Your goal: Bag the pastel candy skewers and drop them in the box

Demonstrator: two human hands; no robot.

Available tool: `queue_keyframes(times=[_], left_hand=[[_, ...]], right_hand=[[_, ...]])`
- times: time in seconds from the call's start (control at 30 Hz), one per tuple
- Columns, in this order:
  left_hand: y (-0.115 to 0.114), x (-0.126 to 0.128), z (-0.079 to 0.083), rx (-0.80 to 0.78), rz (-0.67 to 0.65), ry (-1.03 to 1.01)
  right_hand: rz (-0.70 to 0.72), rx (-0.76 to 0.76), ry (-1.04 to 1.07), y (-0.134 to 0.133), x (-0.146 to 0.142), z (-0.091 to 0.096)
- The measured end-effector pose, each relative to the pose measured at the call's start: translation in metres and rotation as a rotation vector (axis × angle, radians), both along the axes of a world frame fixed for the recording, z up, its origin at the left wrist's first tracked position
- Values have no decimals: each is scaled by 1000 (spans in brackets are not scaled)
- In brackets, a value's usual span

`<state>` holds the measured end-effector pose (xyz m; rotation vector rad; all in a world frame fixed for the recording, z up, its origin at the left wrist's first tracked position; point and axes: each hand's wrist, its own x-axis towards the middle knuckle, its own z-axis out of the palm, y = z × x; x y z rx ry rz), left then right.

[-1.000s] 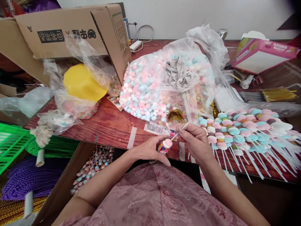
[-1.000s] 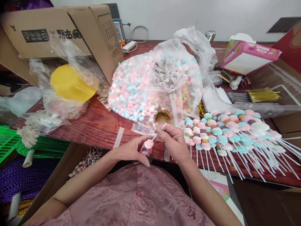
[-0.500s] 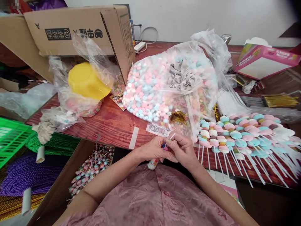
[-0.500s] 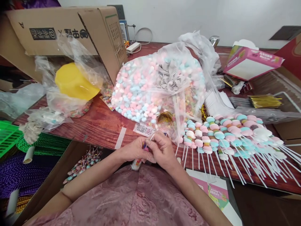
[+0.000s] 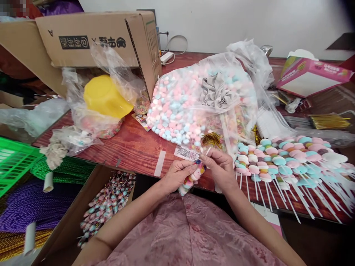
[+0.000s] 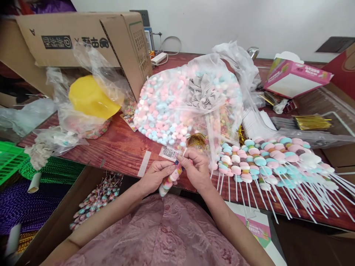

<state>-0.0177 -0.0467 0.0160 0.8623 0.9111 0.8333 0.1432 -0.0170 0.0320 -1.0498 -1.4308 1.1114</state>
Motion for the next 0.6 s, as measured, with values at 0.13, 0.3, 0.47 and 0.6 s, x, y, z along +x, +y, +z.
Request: queue_keyframes(times=[0.13, 0.3, 0.47, 0.6], left_hand=[[0, 5, -3, 20, 114, -38], [7, 8, 0, 69, 293, 11], [1, 12, 8, 187, 201, 121], [-4, 9, 10, 220, 85, 145]], right_hand=[[60, 39, -68, -4, -2, -4], [-15, -55, 43, -13, 7, -10], [-98, -60, -35, -24, -5, -19], [-221, 245, -187, -21, -12, -22]])
